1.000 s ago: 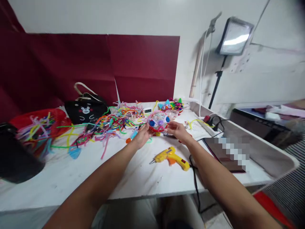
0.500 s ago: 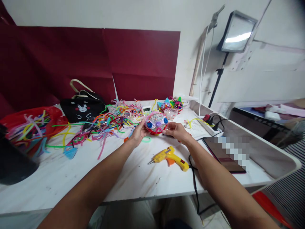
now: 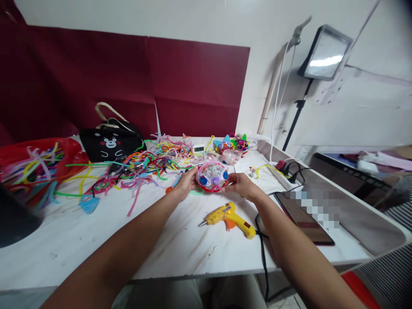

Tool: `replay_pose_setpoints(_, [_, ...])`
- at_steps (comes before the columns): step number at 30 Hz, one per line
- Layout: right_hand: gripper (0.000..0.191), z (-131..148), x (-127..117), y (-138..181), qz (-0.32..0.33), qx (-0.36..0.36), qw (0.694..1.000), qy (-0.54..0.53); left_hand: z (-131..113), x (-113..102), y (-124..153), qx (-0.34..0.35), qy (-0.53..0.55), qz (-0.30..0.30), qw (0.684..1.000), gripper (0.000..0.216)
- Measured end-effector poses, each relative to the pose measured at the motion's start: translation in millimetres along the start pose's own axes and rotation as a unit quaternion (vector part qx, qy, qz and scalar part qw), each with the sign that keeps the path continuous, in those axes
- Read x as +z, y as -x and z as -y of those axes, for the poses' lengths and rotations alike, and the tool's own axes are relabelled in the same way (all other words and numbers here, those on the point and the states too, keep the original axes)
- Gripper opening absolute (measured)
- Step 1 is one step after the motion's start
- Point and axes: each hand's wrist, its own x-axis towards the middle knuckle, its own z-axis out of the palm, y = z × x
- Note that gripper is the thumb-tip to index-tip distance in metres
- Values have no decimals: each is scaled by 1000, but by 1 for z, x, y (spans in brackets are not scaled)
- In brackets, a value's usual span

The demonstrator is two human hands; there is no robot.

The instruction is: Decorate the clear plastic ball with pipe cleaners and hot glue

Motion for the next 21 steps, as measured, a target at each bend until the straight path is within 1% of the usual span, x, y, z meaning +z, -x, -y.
replay_pose_setpoints(8, [20,3,-1,3,1,38,996,84,-3,4,5,-19,-40,-10,999,35])
replay_pose_setpoints(12, [24,4,-2,4,0,48,992,115,-3,5,5,-19,-53,-13,998,35])
replay_pose_setpoints(15, [28,3,-2,3,-1,52,990,131,-2,4,3,-16,-65,-19,998,35])
replay_pose_setpoints(21, [30,2,-1,2,-6,56,989,138,2,1,-2,-6,-88,-32,996,35])
